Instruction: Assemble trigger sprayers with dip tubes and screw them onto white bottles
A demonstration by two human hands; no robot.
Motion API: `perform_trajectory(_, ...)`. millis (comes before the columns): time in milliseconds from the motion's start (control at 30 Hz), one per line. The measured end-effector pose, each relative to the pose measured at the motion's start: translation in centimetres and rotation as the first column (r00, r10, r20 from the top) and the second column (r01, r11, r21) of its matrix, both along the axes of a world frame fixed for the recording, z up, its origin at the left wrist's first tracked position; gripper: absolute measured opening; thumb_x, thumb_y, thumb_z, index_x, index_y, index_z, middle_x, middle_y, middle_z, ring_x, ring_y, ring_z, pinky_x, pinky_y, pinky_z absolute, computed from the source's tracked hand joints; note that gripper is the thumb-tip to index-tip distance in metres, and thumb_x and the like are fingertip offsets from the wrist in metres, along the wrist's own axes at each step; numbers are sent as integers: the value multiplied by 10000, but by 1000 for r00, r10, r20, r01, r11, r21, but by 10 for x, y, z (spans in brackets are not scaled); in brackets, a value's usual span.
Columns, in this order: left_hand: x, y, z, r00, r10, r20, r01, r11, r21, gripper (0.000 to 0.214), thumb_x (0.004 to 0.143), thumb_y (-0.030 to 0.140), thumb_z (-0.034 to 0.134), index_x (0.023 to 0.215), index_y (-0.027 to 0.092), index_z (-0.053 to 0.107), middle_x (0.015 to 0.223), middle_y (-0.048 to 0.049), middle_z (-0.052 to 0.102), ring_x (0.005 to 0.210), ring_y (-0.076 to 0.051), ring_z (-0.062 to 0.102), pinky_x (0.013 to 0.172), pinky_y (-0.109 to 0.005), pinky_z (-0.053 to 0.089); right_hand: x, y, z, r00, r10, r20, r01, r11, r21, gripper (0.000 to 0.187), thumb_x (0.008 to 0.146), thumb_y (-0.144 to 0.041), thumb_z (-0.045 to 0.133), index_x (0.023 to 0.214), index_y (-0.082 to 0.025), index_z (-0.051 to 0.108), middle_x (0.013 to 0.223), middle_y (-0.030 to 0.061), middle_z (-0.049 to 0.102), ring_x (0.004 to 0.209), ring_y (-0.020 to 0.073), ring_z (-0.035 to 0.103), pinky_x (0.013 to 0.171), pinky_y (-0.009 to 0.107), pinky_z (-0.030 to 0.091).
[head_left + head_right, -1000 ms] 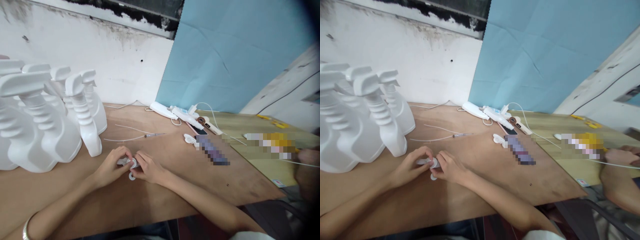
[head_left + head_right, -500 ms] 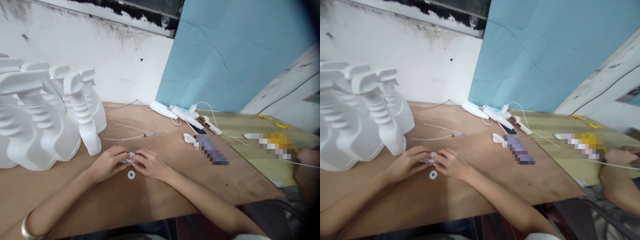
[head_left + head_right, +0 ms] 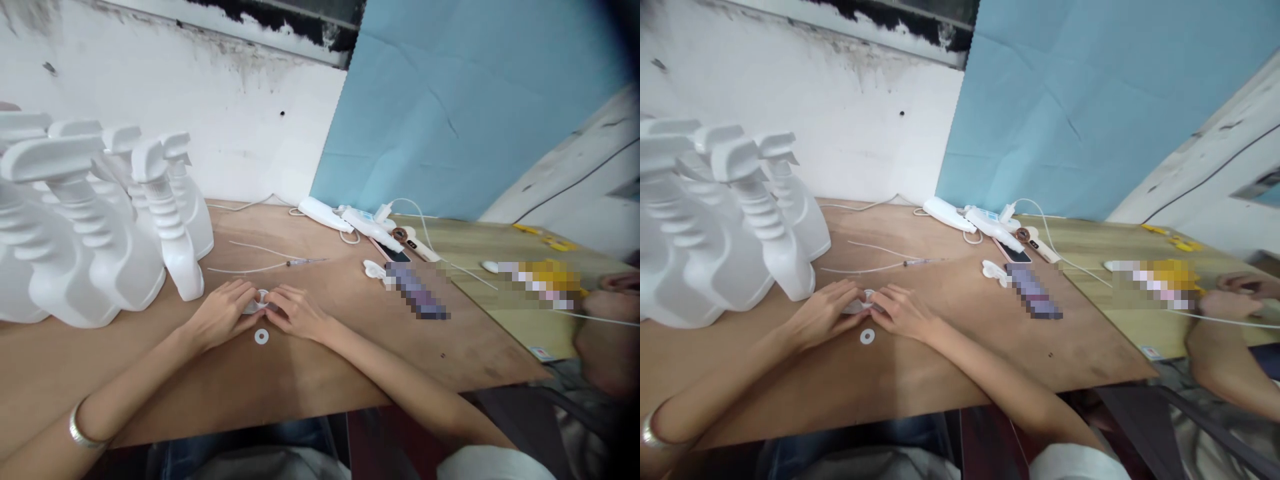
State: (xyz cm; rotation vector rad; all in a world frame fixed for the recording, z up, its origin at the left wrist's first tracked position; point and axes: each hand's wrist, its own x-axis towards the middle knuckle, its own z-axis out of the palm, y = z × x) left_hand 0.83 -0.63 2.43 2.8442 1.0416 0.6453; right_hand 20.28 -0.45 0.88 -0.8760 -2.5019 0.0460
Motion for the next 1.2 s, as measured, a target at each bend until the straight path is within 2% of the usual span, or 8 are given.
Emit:
perform_trajectory(233, -1, -5, -2, 1000, 24, -5, -24, 999, 46, 252, 852, 370, 406, 900, 152, 521, 925, -71, 570, 819, -195, 497, 698, -312, 352, 3, -3, -11, 980, 60, -188, -68, 997, -40, 301, 824, -239, 418, 1111, -155, 380, 946, 92, 606, 860, 161, 573, 733, 284, 449)
perform_trajectory(333, -3, -5, -5, 1000, -9, -12, 9, 1000, -3, 233, 853, 352, 410, 886, 157, 534, 869, -57, 571, 780, -183, 492, 680, -306, 339, 9, 6, -6, 955, -30, -294, 5, 996, -87, 289, 835, -150, 336, 1124, -158, 350, 946, 81, 601, 876, 144, 568, 770, 290, 441)
perform_trajectory(467, -4, -4, -7, 994, -106, -31, 105, 994, -38, 216, 837, 345, 439, 818, 159, 547, 749, -34, 570, 724, -171, 500, 630, -290, 333, 11, 33, 10, 985, -173, -8, 174, 985, 24, 263, 819, -107, 342, 1040, -150, 477, 988, 99, 579, 953, 193, 492, 835, 342, 387)
perform_trajectory(600, -5, -3, -8, 988, -144, 55, 141, 989, 52, 211, 844, 341, 444, 871, 152, 533, 872, -62, 594, 772, -167, 532, 671, -291, 368, 6, 58, 13, 909, -223, 353, 185, 973, 139, 249, 827, -111, 366, 1016, -103, 528, 1035, 141, 557, 1007, 253, 427, 854, 399, 331)
perform_trajectory(867, -2, -6, -14, 988, -64, 140, 63, 998, 12, 184, 858, 286, 430, 934, 138, 508, 979, -74, 564, 819, -163, 539, 710, -266, 428, 5, 69, 1, 898, -232, 374, 226, 972, 59, 207, 855, -95, 334, 836, -122, 538, 843, 137, 599, 904, 229, 507, 763, 336, 378)
perform_trajectory(1000, -1, -8, -14, 990, -51, 132, 53, 999, -12, 179, 861, 287, 421, 930, 148, 509, 983, -71, 564, 812, -168, 536, 708, -280, 428, 12, 62, 15, 920, -279, 276, 291, 957, -3, 195, 897, -182, 284, 950, -145, 468, 804, 94, 604, 749, 176, 569, 667, 295, 430)
perform_trajectory(1100, -1, -9, -15, 988, -25, 155, 27, 1000, -10, 183, 856, 295, 430, 911, 142, 512, 954, -76, 571, 798, -167, 528, 694, -280, 417, 11, 49, 34, 959, -252, -126, 215, 943, -253, 208, 905, -250, 283, 1076, -168, 368, 862, 55, 599, 685, 113, 583, 631, 251, 473)
perform_trajectory(1200, -1, -9, -17, 989, -12, 144, 11, 1000, 9, 183, 847, 309, 447, 901, 149, 519, 897, -64, 585, 782, -173, 512, 677, -293, 388, 4, 30, 49, 751, -266, -604, -121, 844, -523, 213, 838, -285, 449, 1025, -183, 438, 834, 28, 613, 653, 100, 593, 606, 248, 507)
